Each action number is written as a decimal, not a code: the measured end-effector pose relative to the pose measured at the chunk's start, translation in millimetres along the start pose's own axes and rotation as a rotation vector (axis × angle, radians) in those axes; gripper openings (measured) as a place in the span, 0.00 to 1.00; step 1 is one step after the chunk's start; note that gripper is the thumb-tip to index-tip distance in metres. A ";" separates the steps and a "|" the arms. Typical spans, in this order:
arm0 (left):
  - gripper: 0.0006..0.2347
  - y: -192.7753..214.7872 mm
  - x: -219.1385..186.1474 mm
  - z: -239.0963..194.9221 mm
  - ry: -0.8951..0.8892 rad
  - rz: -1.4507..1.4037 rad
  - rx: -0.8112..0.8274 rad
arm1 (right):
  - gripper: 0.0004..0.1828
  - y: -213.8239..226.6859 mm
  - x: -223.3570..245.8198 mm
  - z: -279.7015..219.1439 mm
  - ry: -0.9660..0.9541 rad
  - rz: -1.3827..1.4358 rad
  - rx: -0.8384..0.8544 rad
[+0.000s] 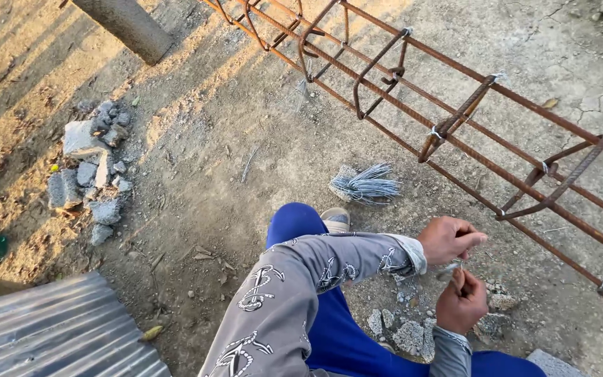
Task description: Tying steel rebar intersections using wire and a hook tool
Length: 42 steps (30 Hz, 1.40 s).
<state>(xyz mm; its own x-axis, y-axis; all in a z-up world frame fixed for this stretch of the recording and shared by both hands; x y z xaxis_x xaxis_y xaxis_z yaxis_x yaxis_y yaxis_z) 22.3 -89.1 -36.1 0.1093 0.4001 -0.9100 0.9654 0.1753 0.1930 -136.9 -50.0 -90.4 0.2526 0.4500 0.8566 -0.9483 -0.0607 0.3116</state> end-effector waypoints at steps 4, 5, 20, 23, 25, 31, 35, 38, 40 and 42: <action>0.04 -19.9 -15.2 -0.5 -0.177 -0.190 0.202 | 0.07 15.3 -14.8 5.0 -0.165 0.108 -0.051; 0.04 -20.4 -21.1 -3.7 -0.174 -0.137 0.217 | 0.05 13.5 -21.9 4.3 -0.226 0.253 -0.059; 0.09 -31.6 -24.3 7.2 -0.135 -0.511 0.602 | 0.29 -27.9 8.8 -7.9 -0.442 1.897 0.372; 0.11 -33.4 -15.6 12.9 -0.084 -0.551 0.607 | 0.18 -28.2 26.8 -7.2 -0.402 1.961 0.477; 0.11 -35.6 -11.5 15.9 -0.073 -0.590 0.622 | 0.14 -30.5 27.8 -10.1 -0.387 1.960 0.514; 0.09 -30.4 -4.3 18.1 0.009 -0.729 0.555 | 0.11 -46.6 -6.0 -12.5 -0.459 1.572 0.451; 0.09 -3.9 12.0 31.1 0.033 -0.589 0.201 | 0.26 -21.4 5.8 18.5 -0.227 0.672 0.316; 0.10 -7.1 34.9 49.3 0.092 -0.530 0.162 | 0.25 -1.0 46.1 41.4 -0.070 0.142 0.270; 0.09 -12.5 44.0 42.8 0.145 -0.523 0.157 | 0.23 2.2 57.2 36.9 0.072 -0.095 0.256; 0.09 -4.9 28.1 37.7 0.137 -0.514 0.123 | 0.15 10.6 52.7 36.3 0.175 -0.167 0.068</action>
<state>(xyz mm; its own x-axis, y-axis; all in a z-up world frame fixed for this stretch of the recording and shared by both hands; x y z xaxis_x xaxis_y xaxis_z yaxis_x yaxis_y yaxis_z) 29.5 -112.6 -76.5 -0.4083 0.4057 -0.8177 0.9076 0.2763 -0.3161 -126.6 -59.3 -27.0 0.3624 0.6061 0.7080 -0.8794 -0.0293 0.4752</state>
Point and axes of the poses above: each hand's wrist, its own z-axis towards the middle knuckle, its own y-axis out of the back of the hand, x = y × z, the point moved 10 cm from there along z, towards the middle knuckle, and after that the axes turned 9 degrees about y, right-handed, at the moved point
